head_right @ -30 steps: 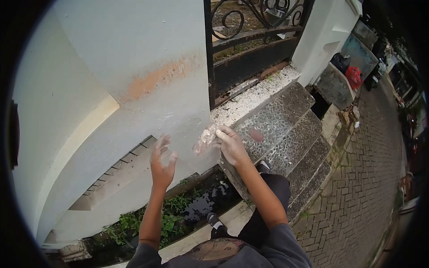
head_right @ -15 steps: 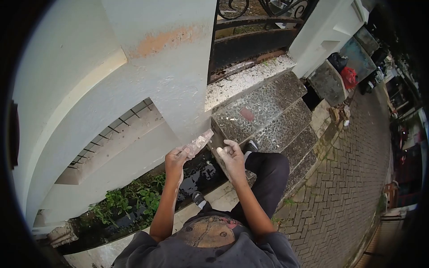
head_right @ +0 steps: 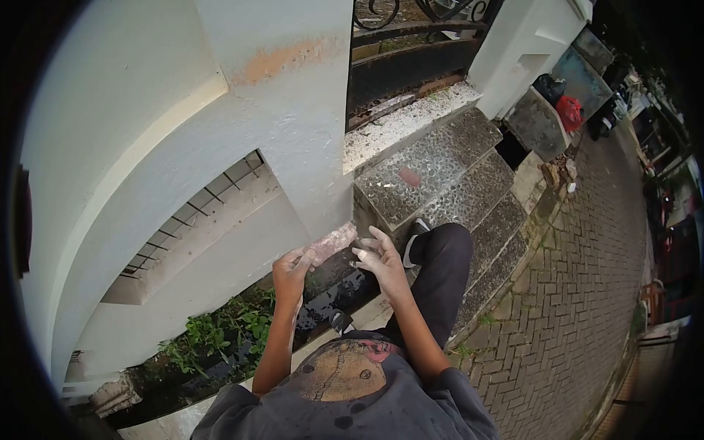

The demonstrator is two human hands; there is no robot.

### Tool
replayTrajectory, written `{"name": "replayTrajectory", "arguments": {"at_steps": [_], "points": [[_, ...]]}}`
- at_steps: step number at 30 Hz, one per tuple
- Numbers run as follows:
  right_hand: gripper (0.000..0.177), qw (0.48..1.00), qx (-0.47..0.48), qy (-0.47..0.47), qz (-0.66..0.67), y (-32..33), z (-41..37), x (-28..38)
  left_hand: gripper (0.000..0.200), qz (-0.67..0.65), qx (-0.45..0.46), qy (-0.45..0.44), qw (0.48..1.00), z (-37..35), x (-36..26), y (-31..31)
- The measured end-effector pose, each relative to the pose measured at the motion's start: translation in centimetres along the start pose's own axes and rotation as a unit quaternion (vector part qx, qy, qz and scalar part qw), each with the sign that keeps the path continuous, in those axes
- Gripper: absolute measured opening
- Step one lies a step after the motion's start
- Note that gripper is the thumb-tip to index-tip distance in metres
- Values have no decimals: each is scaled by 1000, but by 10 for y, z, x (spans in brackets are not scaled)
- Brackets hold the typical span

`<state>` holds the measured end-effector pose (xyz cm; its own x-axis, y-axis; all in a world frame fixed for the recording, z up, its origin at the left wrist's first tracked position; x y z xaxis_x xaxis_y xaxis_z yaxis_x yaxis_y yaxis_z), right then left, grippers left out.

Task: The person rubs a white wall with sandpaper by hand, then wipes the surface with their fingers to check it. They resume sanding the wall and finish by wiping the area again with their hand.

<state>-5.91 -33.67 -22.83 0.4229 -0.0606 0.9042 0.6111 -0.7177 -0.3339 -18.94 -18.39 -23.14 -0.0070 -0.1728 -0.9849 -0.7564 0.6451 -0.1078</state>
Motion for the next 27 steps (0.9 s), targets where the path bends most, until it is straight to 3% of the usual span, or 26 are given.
{"name": "replayTrajectory", "arguments": {"at_steps": [4,7,8,11,12,16,20,24,27], "points": [[81,1000,-26,11,4,-5,-12,5,20,3,-1,-33,999,-8,-11,5],[88,987,57,76,130,-29,-19,24,20,95,11,-86,992,-18,-28,9],[94,968,159,34,193,-40,-21,25,20,108,6,-100,989,-20,-34,9],[95,987,101,-62,112,-36,-11,-3,20,139,-2,-134,981,-25,-47,11],[83,995,56,-57,56,-32,-12,-12,20,145,-5,-144,979,-24,-46,15],[52,994,82,-77,-6,-34,-27,-10,18,44,-12,-90,995,-25,-22,26],[39,993,109,-40,-7,-54,-35,-1,16,-118,64,-3,991,-29,-11,9],[18,986,51,140,-70,-59,-30,-1,22,-37,131,15,991,-33,8,-4],[18,974,106,90,-176,-55,-35,-4,31,-100,159,22,982,-34,5,-5]]}}
Point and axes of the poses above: each hand's wrist, its own z-axis towards the middle knuckle, its own y-axis out of the back of the hand, x = y × z, the point moved 4 cm from there along z, towards the middle knuckle, and after that the axes turned 1 degree about -z, right-handed, at the moved point
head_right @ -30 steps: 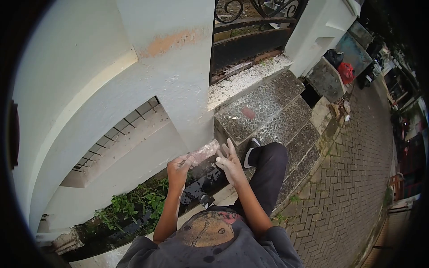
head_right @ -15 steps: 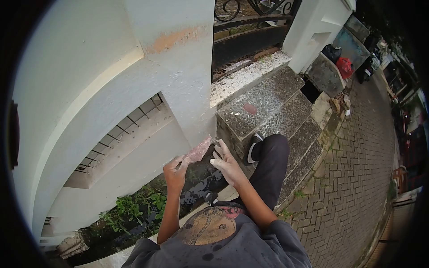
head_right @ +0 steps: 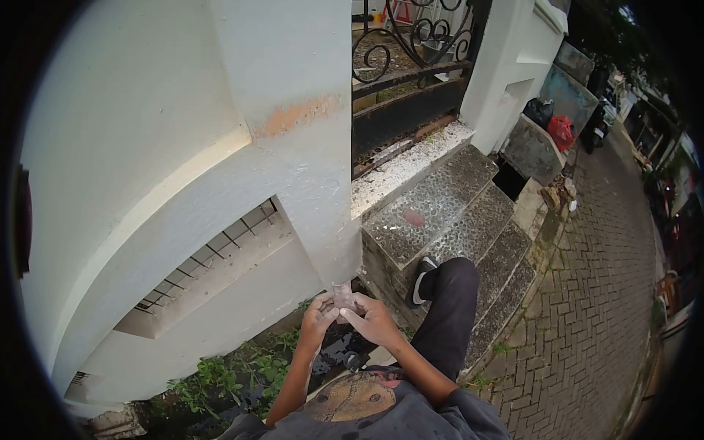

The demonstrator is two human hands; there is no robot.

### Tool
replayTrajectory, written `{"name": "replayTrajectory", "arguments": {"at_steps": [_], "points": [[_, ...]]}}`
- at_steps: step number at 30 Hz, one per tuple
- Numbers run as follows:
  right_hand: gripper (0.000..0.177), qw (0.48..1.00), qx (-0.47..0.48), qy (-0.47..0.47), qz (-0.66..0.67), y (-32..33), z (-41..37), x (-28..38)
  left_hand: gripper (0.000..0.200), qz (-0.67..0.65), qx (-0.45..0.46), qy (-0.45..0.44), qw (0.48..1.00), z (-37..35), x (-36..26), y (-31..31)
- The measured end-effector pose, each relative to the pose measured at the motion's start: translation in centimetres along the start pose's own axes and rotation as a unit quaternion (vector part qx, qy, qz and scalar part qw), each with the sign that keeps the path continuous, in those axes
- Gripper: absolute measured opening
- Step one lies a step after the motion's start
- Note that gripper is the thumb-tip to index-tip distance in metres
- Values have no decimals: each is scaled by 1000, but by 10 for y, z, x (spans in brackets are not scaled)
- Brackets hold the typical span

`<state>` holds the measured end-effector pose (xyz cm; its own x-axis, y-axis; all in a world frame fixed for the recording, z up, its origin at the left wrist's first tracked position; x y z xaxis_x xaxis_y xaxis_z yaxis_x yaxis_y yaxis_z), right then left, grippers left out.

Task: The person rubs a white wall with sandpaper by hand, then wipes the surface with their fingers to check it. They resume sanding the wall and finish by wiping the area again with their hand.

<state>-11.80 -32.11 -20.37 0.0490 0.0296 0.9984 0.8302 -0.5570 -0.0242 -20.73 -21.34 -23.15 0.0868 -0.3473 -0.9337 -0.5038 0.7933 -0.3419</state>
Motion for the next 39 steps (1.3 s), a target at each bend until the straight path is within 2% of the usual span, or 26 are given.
{"name": "replayTrajectory", "arguments": {"at_steps": [1,2,3,4,6,7,9,10,11,13,14,15,18,19,22,23,26,27,30,34,35,36,37,38,39], "points": [[21,997,41,-32,-48,-1,-4,8,32,-25,17,6,1000,-1,-6,1],[22,991,84,-25,-100,-1,-7,6,33,-50,34,14,998,-1,-9,3],[22,983,97,-7,-153,-3,-9,5,33,-3,66,28,997,0,-8,8],[21,973,109,12,-205,-5,-10,4,31,46,55,37,997,1,-8,12],[25,982,40,-28,-183,-4,-11,6,28,145,33,53,987,3,-8,18],[27,984,5,-48,-170,-3,-13,5,25,54,-12,55,997,3,-4,21],[32,988,-108,35,-102,3,-8,-6,22,-127,-100,56,985,1,12,24],[35,981,-164,75,-66,7,-7,-8,21,-148,-135,32,979,-1,13,25],[40,980,-165,53,-96,14,-9,-11,20,-169,-171,8,971,-3,14,25],[37,988,-149,9,-24,17,-14,-9,18,-182,-230,-37,955,-6,11,23],[36,990,-141,-14,13,19,-16,-11,18,-169,-226,-44,958,-8,8,20],[56,996,-90,-15,25,19,-16,-12,17,-156,-222,-51,961,-11,3,17],[83,991,57,55,111,0,-17,-1,15,-87,-227,-65,968,-13,7,22],[99,992,107,58,-39,2,-10,-14,14,-59,-231,-67,969,-15,10,24],[95,993,112,-38,13,-1,-9,-22,10,-117,-216,-94,965,-12,-2,21],[79,993,99,-42,53,-3,-12,-18,9,-137,-203,-76,967,-10,-2,20],[50,981,111,-74,142,-4,-8,-31,10,-197,-164,-14,966,-10,4,14],[25,990,64,-51,118,-5,-7,-27,10,-218,-149,7,965,-11,9,10],[24,996,-33,6,88,3,1,-17,13,-267,-105,52,957,-9,14,1],[14,994,36,97,41,5,18,7,12,-281,-93,66,953,1,17,-8],[12,991,31,125,-22,9,19,28,11,-284,-91,66,952,5,15,-11],[12,993,9,117,-27,15,30,20,10,-286,-89,65,952,10,12,-14],[12,993,-11,109,-31,24,46,6,25,-214,-79,72,971,18,5,-11],[12,994,-30,103,-35,32,59,-4,34,-44,-94,-21,994,29,-14,-5],[12,994,-52,92,16,37,69,23,42,128,-109,-112,979,41,-38,-3]]}}
Point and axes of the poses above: each hand's wrist, its own z-axis towards the middle knuckle, its own y-axis out of the back of the hand, x = y × z, the point moved 4 cm from there along z, towards the middle knuckle, and after that the axes turned 1 degree about -z, right-handed, at the moved point
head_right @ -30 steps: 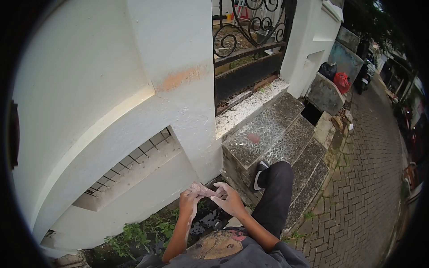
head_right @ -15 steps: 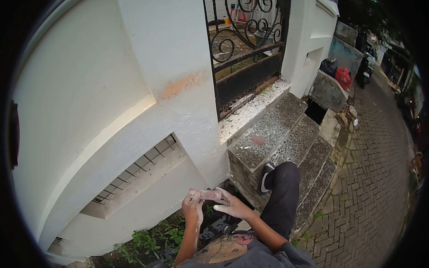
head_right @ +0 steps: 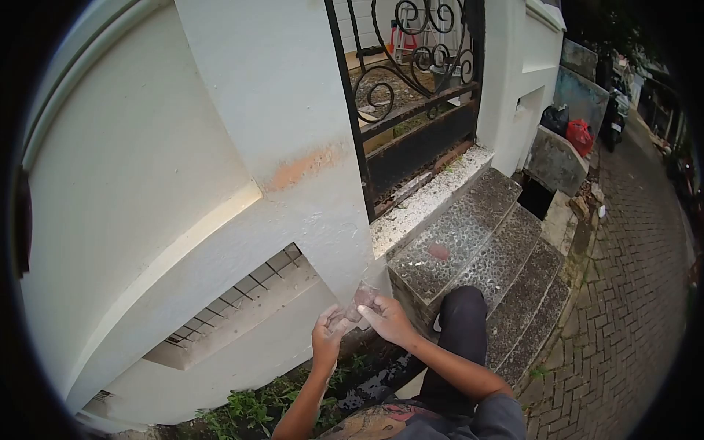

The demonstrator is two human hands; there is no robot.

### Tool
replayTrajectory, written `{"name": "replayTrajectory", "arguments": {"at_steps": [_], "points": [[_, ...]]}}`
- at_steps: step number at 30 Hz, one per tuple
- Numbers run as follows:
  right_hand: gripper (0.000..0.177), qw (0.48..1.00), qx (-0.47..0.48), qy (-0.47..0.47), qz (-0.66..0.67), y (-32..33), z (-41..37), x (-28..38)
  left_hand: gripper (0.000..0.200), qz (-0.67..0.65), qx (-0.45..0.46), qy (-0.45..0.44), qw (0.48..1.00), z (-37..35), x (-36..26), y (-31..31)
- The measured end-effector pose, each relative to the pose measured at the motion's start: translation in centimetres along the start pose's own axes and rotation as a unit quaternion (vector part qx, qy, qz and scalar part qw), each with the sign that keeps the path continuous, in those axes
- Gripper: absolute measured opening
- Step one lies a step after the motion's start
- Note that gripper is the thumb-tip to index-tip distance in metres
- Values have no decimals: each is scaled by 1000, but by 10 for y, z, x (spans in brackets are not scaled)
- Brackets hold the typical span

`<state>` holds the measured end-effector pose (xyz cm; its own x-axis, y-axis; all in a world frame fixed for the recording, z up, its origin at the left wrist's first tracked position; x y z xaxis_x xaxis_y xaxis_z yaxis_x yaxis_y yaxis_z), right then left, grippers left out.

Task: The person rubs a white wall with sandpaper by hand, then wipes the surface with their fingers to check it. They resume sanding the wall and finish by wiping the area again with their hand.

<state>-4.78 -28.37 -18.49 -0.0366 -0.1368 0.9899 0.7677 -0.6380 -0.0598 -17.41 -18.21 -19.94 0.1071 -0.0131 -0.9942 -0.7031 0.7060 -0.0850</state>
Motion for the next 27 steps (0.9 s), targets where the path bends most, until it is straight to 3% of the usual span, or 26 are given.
{"name": "replayTrajectory", "arguments": {"at_steps": [1,2,3,5,6,9,12,17,21,22,23,25,27], "points": [[12,1000,23,1,-7,10,23,-9,51,163,-11,-104,981,16,-22,3],[12,999,27,35,6,13,45,6,61,307,-9,-203,930,35,-50,7],[14,997,31,68,21,14,65,19,71,444,-6,-293,847,54,-81,10],[15,993,103,46,-34,24,106,11,76,657,-7,-329,678,97,-129,10],[16,988,137,38,-61,27,125,-1,77,681,-13,-365,635,121,-148,12],[17,990,133,35,39,29,167,-50,75,743,-30,-418,521,190,-203,7],[19,995,50,-34,78,35,175,-75,70,765,-69,-467,437,238,-232,-8],[22,991,75,-30,103,47,182,-72,73,828,104,-497,236,267,-145,-54],[22,991,88,-16,103,60,184,-58,75,804,205,-483,280,278,-161,-69],[22,991,82,-10,107,63,186,-54,73,793,160,-477,343,276,-193,-76],[22,991,75,-5,112,62,188,-49,74,780,100,-492,374,277,-215,-78],[22,987,60,1,148,58,191,-44,75,786,14,-489,377,276,-228,-85],[22,977,47,12,206,52,194,-40,75,806,62,-488,328,276,-193,-89]]}}
Point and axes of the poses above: each hand's wrist, its own z-axis towards the middle knuckle, its own y-axis out of the back of the hand, x = y × z, the point moved 4 cm from there along z, towards the middle knuckle, and after that the axes turned 1 degree about -z, right-handed, at the moved point
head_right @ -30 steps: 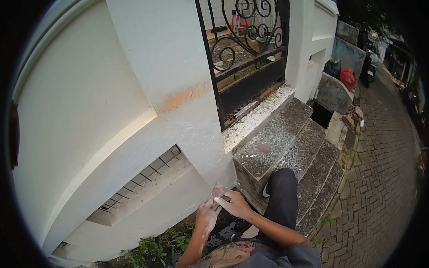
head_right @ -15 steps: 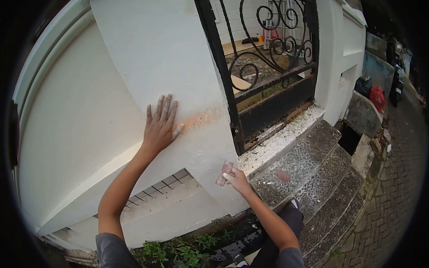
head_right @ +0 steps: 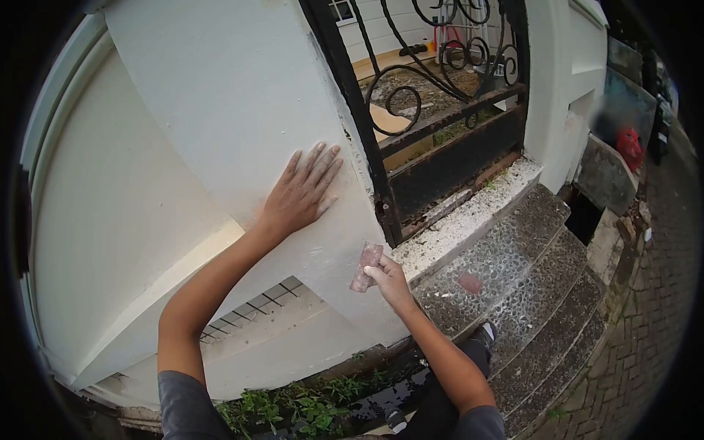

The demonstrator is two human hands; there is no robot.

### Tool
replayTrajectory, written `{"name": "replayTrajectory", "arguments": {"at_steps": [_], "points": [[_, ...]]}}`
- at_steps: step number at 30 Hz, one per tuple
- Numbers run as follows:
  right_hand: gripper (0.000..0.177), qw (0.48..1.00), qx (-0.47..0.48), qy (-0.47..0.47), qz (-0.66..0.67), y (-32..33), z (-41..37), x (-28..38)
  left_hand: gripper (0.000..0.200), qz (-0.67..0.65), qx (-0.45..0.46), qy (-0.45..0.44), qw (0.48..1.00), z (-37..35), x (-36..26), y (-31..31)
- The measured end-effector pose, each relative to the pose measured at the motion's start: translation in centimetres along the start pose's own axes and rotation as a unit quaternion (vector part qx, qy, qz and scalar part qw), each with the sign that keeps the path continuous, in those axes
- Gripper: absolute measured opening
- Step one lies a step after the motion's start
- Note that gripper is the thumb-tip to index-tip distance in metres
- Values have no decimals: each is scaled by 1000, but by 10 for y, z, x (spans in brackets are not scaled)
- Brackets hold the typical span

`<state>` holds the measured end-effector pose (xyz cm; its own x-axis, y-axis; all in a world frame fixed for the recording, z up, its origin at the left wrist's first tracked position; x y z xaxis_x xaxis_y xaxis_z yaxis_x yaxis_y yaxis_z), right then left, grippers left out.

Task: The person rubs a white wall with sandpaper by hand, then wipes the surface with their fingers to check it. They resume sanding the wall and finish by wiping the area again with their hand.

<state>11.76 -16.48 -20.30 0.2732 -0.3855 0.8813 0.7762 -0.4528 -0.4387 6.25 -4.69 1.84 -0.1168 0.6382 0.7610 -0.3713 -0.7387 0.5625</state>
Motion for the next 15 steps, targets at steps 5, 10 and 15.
{"name": "replayTrajectory", "arguments": {"at_steps": [5,10,15], "points": [[24,998,-44,10,53,-2,10,-2,76,-27,51,-132,990,-8,-34,-38],[22,996,-80,12,46,5,11,-10,72,-8,-49,73,996,19,5,6],[16,992,-113,10,48,3,6,8,71,-33,53,-117,991,-10,-41,-33]]}}
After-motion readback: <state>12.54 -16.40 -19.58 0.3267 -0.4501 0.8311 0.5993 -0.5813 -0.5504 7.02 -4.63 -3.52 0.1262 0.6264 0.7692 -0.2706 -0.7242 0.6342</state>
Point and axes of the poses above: each hand's wrist, its own z-axis towards the middle knuckle, its own y-axis out of the back of the hand, x = y × z, the point moved 4 cm from there along z, towards the middle knuckle, and after that the axes turned 1 degree about -z, right-handed, at the moved point
